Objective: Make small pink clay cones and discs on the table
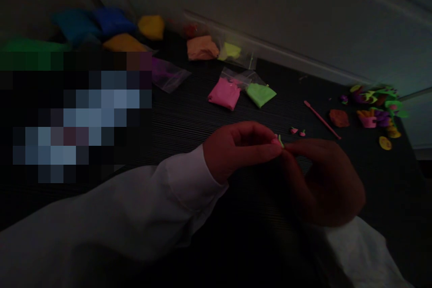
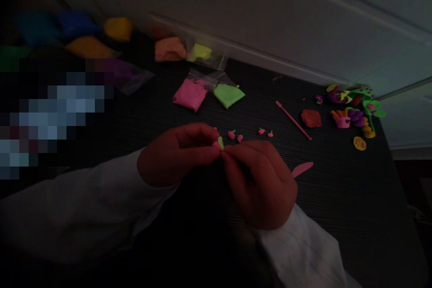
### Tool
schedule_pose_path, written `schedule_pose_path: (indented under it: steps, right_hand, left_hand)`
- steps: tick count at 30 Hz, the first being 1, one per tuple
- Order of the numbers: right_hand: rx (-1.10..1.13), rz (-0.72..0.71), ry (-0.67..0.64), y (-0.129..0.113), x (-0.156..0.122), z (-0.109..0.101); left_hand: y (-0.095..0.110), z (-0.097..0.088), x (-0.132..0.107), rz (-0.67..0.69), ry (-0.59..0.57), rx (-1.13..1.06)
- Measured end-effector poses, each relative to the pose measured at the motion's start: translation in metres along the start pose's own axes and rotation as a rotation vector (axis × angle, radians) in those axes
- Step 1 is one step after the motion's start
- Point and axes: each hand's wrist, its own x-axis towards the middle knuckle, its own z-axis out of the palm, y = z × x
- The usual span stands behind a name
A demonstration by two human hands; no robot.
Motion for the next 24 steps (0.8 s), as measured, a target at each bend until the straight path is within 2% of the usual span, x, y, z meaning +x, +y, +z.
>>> schedule_pose_path:
  steps: [10,16,20,24]
  right_hand:
    - [-0.025,-0.01,-0.034,-0.0002,0.0008,-0.0016]
    - [-0.021,-0.054,-0.011,-0.0012,0.0036,-0.0012]
    - [-0.014,-0.042,-0.035,-0.0009,0.0032,-0.0002]
    - [0.01,-0.018,0.0,-0.0007,0.0007,0.0006]
  left_hand:
    - [0.0009,0.0001,0.0001,-0.036,0.012,0.006]
    - [0.0018,0.0007,0.0001,-0.038,0.005,-0.048]
    - [0.0028,0.0006,0.0001,-0.043,-0.012,-0.072]
    - [0.0033,0.0002,0.0002,-0.038,0.001,-0.052]
